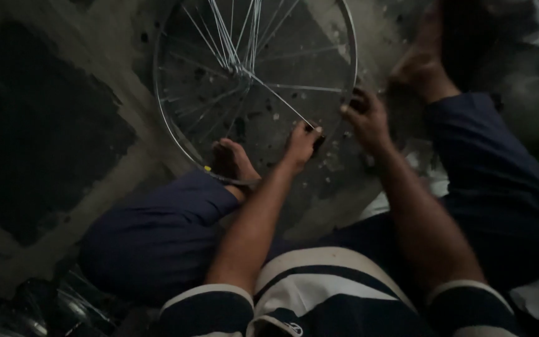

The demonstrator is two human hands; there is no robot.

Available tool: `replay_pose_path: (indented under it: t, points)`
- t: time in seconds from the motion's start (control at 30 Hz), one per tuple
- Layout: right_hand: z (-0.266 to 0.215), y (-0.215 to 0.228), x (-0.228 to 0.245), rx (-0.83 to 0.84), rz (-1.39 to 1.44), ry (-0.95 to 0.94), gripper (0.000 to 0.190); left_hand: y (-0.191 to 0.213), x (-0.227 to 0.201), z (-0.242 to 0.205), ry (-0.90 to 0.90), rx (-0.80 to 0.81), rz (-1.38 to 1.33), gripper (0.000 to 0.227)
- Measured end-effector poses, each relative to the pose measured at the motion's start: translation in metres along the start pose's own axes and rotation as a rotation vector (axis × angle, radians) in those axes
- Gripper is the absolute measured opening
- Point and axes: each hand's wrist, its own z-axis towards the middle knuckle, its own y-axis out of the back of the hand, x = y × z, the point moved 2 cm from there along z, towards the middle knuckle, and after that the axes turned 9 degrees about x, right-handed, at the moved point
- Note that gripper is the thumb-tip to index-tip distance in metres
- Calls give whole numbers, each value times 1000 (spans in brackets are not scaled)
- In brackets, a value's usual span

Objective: The person sits on the floor and installs spokes into a bicycle wheel rim, securing them to the hub. They repeatedly adjust the wheel's position and tighten the spoke nipples by hand.

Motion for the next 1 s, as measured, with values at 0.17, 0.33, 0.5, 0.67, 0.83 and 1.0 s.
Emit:
replay_pose_path:
  t: [0.17,0.33,0.5,0.67,0.83,1.0]
  points:
    - [4,52,10,-131,-208,-15,37,-4,-6,-19,51,-25,-51,26]
    - [-5,112,-37,-313,-359,-50,33,-23,-28,-26,89,-82,-36,34]
    - [-10,139,-140,-343,-698,-267,37,-26,-51,-35,159,-95,110,40]
    - [-8,153,-202,-323,-677,-392,39,-35,-92,-52,161,-157,94,50]
    - [-11,144,-197,-314,-909,-234,32,-39,-152,-105,164,-113,330,45]
    - [-15,141,-195,-181,-960,-75,27,-47,-183,-144,-4,89,422,32]
